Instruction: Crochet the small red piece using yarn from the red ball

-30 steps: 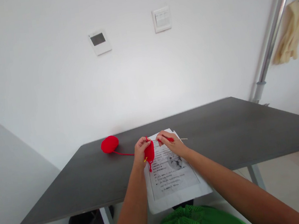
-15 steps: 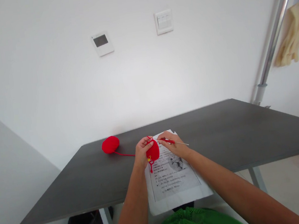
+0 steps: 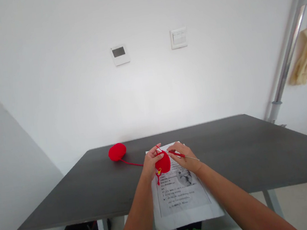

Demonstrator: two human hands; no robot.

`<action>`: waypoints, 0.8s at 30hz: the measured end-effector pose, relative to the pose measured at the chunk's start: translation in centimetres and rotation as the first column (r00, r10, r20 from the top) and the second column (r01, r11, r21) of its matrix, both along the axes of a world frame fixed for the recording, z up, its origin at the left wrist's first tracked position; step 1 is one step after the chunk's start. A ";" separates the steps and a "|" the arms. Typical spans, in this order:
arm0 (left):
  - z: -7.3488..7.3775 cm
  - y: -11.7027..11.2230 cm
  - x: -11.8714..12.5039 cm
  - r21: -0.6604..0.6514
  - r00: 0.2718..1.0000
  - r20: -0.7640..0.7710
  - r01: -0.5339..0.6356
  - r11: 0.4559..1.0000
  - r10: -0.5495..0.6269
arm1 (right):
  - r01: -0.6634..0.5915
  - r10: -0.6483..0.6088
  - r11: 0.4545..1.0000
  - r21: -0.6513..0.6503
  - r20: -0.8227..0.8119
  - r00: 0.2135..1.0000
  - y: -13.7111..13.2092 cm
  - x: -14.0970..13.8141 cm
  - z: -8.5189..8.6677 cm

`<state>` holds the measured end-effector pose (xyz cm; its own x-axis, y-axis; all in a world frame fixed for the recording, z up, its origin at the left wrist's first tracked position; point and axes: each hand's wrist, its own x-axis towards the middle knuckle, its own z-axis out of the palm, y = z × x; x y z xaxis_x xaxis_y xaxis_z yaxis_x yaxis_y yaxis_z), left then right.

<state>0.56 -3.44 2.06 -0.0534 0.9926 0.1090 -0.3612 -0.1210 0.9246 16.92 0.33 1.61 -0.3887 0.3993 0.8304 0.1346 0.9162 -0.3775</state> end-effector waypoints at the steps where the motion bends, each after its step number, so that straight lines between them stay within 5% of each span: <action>1: 0.0 0.0 0.0 0.005 1.000 0.002 0.008 1.000 -0.008 | -0.025 0.025 1.000 -0.007 0.016 1.000 -0.1 0.0 -0.1; 15: -0.4 0.3 -0.1 -0.018 0.999 0.045 -0.008 1.000 0.009 | -0.087 0.085 0.996 0.006 0.157 0.984 -0.3 -0.5 0.5; 20: -0.3 0.2 0.0 0.030 0.999 0.006 0.034 0.999 -0.034 | -0.039 0.046 0.994 -0.100 0.067 0.997 0.1 -0.5 -0.2; 24: -0.5 0.2 0.2 0.043 0.997 -0.073 0.040 0.998 -0.036 | -0.055 0.000 0.936 -0.347 -0.157 0.988 0.5 -0.6 -0.2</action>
